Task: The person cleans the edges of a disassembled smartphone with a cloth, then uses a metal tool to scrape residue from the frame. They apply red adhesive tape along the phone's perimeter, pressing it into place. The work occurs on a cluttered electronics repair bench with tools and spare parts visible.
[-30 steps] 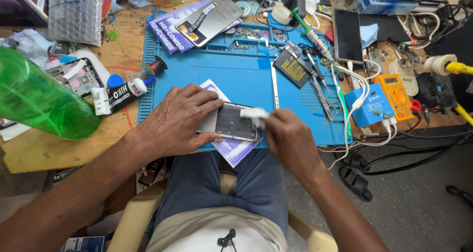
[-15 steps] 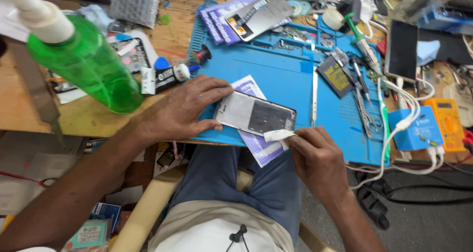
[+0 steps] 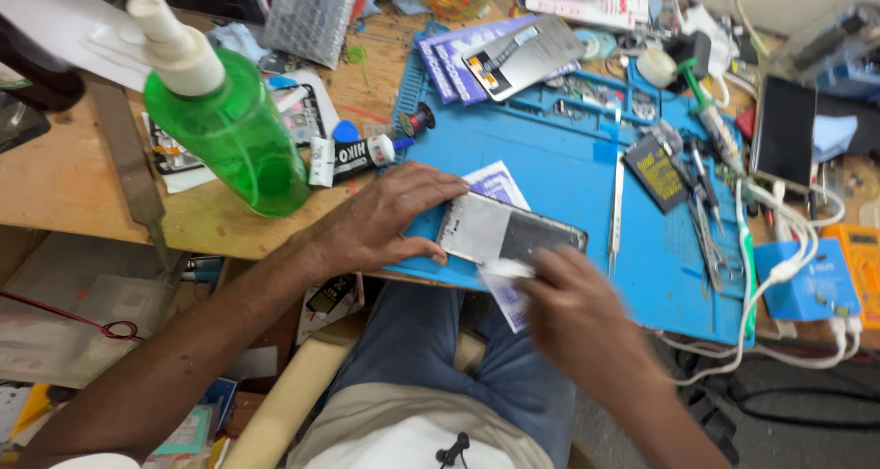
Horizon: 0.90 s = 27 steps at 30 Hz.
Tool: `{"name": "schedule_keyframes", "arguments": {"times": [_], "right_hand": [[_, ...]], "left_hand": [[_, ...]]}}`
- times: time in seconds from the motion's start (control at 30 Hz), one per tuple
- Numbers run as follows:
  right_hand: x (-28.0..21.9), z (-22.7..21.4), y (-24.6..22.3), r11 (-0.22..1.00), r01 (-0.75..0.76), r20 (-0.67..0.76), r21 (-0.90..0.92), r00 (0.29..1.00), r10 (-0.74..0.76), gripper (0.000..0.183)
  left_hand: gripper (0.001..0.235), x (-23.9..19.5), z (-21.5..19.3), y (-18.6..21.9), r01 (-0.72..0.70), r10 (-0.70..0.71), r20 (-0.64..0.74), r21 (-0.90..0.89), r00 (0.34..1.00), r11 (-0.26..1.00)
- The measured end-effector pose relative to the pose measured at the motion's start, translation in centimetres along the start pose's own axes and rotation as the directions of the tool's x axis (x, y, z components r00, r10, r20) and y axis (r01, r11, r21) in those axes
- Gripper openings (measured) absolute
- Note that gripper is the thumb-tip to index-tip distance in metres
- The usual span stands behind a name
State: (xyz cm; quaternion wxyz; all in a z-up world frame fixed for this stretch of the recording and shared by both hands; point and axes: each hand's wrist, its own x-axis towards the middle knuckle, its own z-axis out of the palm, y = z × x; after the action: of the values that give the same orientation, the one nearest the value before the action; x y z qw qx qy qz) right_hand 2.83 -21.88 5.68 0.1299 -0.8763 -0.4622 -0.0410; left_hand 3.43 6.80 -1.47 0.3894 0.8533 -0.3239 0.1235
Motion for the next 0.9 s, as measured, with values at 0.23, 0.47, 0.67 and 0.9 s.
{"name": "schedule_keyframes", "arguments": {"times": [0.23, 0.47, 0.67, 0.9], "right_hand": [[-5.4, -3.0, 3.8, 0.894, -0.358, -0.088, 0.269, 0.915, 0.393, 0.022], [2.1, -0.7, 5.8, 0.941, -0.202, -0.183, 0.271, 0.949, 0.257, 0.015], [9.7, 1.9, 4.2, 0.867, 0.282, -0.001, 0.41, 0.951, -0.309, 0.016], [11.9, 3.4, 7.0, 0.871, 0.33, 0.008, 0.364, 0.934, -0.357, 0.026]], "left_hand": [[0.085, 2.4, -0.4, 2.3, -0.029, 0.016, 0.057, 0.233, 0.998, 0.972], [0.074, 1.5, 6.1, 10.1, -0.043, 0.0, 0.145, 0.294, 0.989, 0.955], [0.08, 1.4, 6.9, 9.6, 0.029, -0.113, 0.263, 0.306, 0.958, 0.951], [0.078, 1.5, 6.8, 9.6, -0.019, -0.034, 0.153, 0.336, 0.988, 0.942]]}}
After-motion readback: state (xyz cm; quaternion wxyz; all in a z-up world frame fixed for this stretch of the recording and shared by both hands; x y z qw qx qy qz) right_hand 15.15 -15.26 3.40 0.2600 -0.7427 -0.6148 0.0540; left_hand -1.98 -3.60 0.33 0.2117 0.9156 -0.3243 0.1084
